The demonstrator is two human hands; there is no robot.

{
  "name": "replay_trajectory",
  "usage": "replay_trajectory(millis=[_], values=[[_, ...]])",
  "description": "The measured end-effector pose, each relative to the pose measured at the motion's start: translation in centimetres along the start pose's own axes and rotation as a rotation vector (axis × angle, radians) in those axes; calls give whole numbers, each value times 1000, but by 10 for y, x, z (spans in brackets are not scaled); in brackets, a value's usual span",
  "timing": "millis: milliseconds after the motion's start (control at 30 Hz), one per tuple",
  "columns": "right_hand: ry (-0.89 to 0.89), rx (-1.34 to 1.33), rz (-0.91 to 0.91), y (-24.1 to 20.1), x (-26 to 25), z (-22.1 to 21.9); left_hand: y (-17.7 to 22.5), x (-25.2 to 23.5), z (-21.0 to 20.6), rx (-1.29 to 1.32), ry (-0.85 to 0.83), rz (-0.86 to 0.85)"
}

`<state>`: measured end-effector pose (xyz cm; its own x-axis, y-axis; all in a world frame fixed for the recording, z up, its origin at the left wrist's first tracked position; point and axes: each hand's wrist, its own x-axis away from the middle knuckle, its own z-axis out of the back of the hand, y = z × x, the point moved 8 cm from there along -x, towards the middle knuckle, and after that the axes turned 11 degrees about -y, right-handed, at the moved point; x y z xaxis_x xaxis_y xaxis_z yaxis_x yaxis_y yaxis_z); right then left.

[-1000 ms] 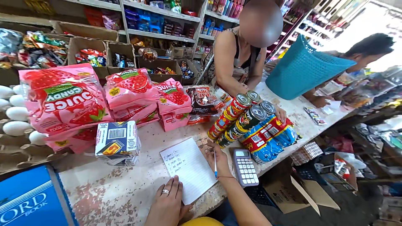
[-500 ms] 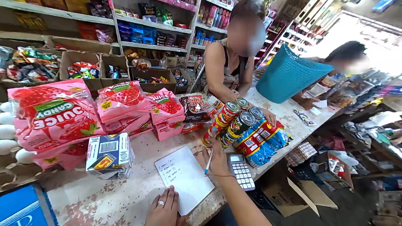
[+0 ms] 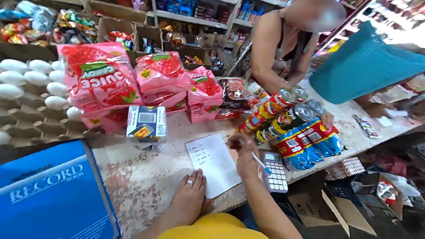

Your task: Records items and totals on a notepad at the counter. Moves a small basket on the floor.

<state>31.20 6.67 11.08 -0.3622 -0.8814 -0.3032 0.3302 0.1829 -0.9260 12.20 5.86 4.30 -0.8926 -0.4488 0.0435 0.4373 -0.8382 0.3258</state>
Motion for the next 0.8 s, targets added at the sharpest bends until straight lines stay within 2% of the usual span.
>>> replay_trajectory(millis=[100,200,333,467,633,800], values=[[-211,-120,-256,32,22,-55,0,-1,1,33,-65,1],[-259,-188,-345,46,31,-78,2,0,2,45,14,-34],[-235,-75,-316,50,21,-75,6,0,2,50,-23,-44],[-194,-41,-289,56,21,-76,7,1,4,-26,59,-71],[-228,147,-266,57,26,-79,9,2,3,-78,87,-75],[-198,156,-265,58,23,-77,9,2,3,-86,73,-68]])
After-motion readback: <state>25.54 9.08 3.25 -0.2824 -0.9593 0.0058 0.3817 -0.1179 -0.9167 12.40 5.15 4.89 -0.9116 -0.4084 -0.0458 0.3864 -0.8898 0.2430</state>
